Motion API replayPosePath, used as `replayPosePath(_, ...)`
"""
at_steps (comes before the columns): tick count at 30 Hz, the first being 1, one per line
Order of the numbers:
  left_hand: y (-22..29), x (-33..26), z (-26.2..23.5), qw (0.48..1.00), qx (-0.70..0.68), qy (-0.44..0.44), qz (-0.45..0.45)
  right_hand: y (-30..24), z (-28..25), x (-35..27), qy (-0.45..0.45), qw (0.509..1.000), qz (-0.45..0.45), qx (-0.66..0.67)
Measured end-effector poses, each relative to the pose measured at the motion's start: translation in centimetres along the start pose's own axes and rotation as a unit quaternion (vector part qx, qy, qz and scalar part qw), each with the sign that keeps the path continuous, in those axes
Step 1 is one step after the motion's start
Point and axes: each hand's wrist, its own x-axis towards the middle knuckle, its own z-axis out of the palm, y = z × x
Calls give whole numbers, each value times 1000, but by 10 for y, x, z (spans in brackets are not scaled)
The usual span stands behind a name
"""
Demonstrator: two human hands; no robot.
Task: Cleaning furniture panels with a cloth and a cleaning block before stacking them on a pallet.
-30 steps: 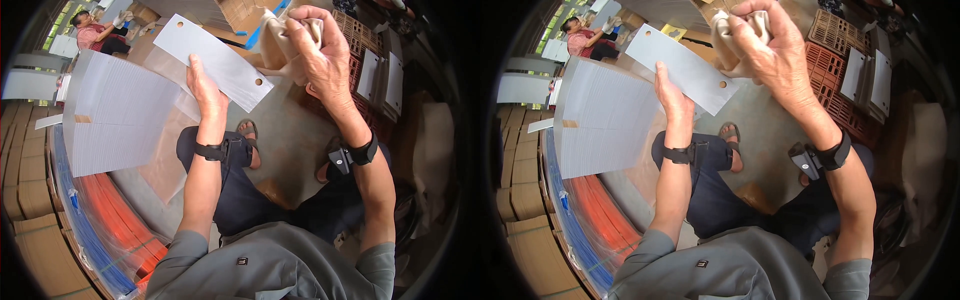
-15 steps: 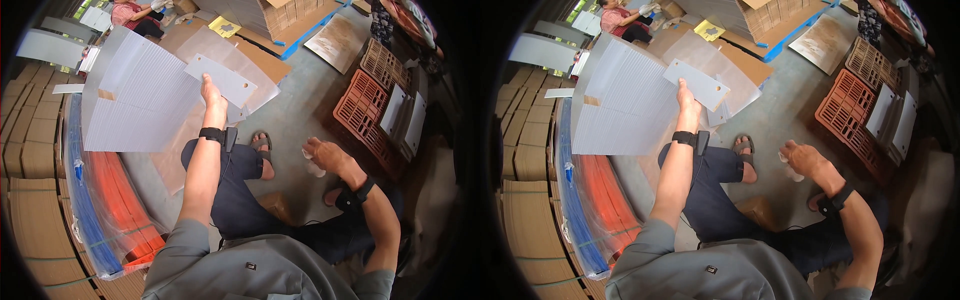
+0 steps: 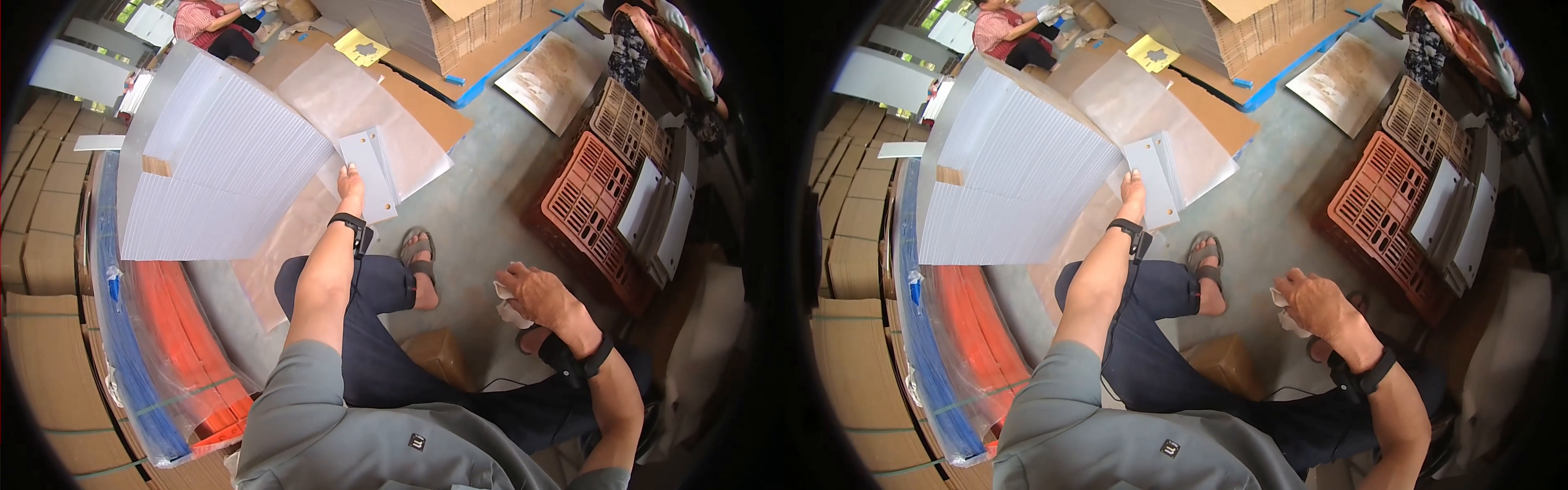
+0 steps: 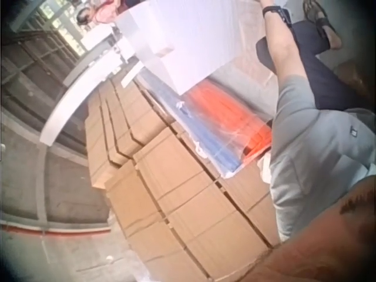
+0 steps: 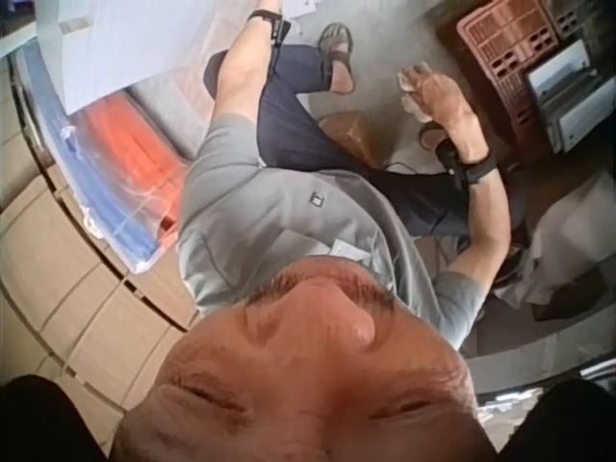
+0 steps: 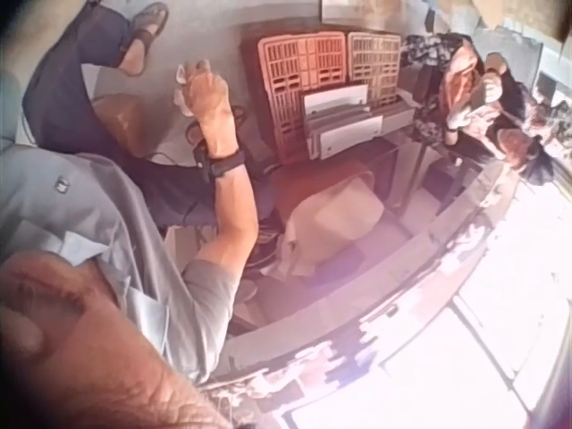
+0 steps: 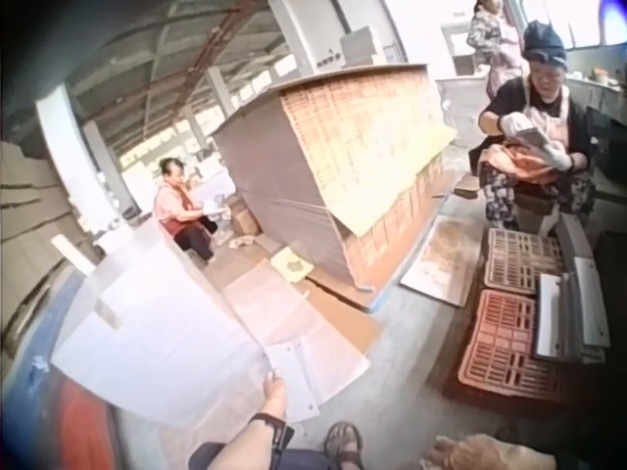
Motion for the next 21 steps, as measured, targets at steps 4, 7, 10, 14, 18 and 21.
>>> replayPosePath(4,0,12,2,997,76,14,13,2,-2,0,-22,1000,7,2)
replayPosePath(7,3,16,-1,994,103,28,24,3,1,3,-26,1000,10,5)
replayPosePath(10,8,24,-6,987,147,63,10,1,2,3,-16,1000,8,12)
replayPosePath(14,27,-2,33,974,149,130,109,5,-5,-13,-49,997,66,9)
replayPosePath(18,46,-60,72,967,49,-80,237,7,-6,-12,-14,999,28,35)
replayPosePath(21,100,-154,114,934,16,-296,201,6,-57,-22,-24,998,50,41)
